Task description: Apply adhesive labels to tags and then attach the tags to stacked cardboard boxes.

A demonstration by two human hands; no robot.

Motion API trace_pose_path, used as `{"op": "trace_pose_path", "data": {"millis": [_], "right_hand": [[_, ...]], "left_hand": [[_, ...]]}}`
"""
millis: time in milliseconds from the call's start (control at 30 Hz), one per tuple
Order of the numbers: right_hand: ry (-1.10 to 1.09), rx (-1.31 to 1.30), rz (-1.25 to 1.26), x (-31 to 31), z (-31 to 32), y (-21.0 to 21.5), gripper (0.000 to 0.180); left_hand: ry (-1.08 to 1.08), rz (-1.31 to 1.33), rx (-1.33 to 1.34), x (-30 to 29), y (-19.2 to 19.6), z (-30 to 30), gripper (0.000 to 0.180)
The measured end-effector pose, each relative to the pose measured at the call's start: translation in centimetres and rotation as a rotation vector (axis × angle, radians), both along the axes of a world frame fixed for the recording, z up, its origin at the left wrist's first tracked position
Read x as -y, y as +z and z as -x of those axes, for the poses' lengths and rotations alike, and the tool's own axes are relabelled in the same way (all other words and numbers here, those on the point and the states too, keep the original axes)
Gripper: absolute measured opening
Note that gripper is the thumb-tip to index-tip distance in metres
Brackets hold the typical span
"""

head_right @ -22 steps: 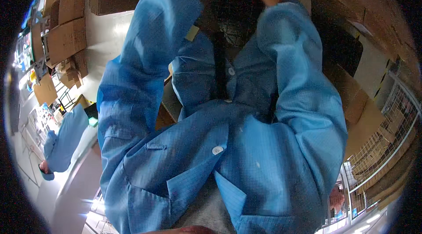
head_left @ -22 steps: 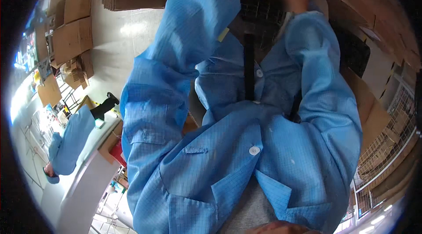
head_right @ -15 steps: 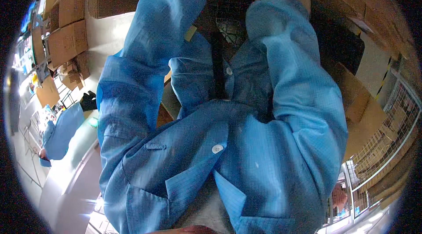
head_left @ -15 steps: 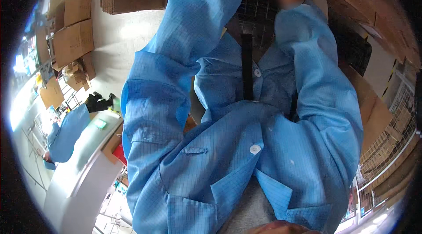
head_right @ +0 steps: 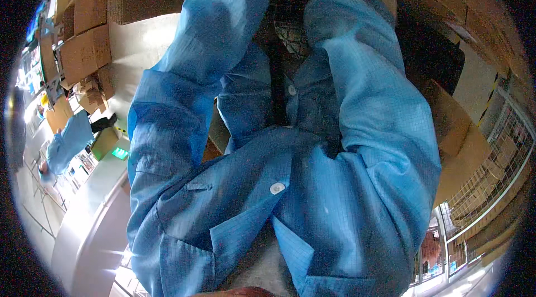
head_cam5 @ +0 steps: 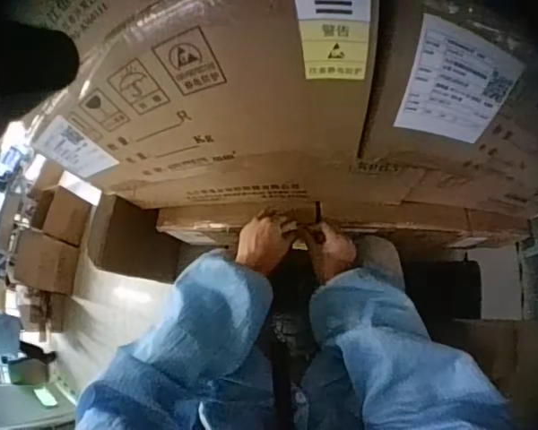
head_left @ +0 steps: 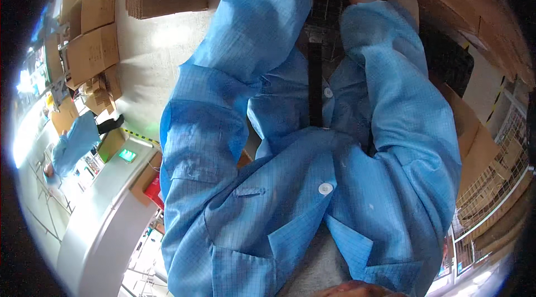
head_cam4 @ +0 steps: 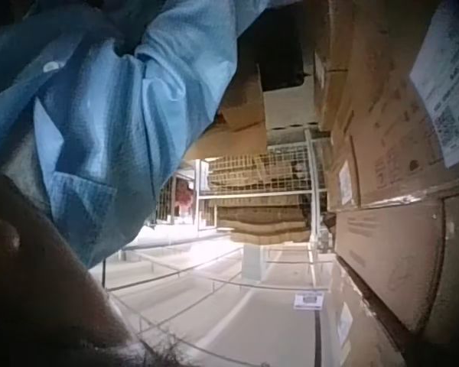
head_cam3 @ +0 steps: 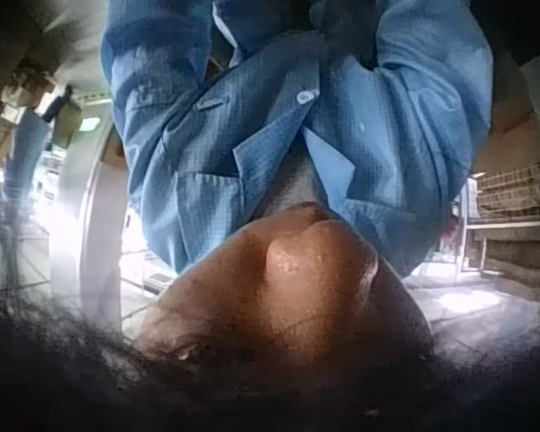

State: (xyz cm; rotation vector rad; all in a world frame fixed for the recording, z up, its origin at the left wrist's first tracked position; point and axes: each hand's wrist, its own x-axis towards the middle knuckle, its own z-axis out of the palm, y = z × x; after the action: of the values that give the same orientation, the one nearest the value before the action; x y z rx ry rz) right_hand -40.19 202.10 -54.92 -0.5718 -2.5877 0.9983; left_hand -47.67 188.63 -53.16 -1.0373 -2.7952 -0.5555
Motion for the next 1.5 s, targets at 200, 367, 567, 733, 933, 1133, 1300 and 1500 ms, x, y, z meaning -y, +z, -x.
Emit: {"op": "trace_pose_path", "data": {"millis": [200,367,567,733,933,1133,1300,1500], "right_hand": [[-0.039,-0.208,-0.130,0.7,0.3,1.0,0.031],[-0.066,-0.224,-0.157,-0.7,0.3,0.5,0.033],[0.035,-0.119,-0.199,-0.4,0.2,2.1,0.042],[-0.026,0.134,-0.265,-1.2,-0.1,3.0,0.037],[0.319,-0.218,-0.116,-2.1,-0.2,-2.1,0.024],[0.635,0.187,1.187,-3.0,0.8,-3.9,0.034],[0.399,0.250,1.484,-3.6,1.5,-2.4,0.034],[1.126,0.074,2.223,-3.9,3.4,-7.5,0.037]], "left_hand": [[0.007,0.031,0.021,0.0,0.1,0.0,0.022],[0.064,0.012,0.137,-1.6,1.9,-0.6,0.023],[0.031,0.128,0.077,-0.9,1.7,-0.3,0.016],[0.001,0.020,0.032,-0.9,0.9,0.2,0.015],[0.073,0.329,0.124,2.8,-1.4,3.6,0.027],[-0.008,-0.124,0.265,2.8,8.3,2.1,0.029],[0.109,-0.195,0.391,5.3,15.1,-1.6,0.025],[0.322,-0.084,0.444,11.9,11.1,-7.9,0.037]]}}
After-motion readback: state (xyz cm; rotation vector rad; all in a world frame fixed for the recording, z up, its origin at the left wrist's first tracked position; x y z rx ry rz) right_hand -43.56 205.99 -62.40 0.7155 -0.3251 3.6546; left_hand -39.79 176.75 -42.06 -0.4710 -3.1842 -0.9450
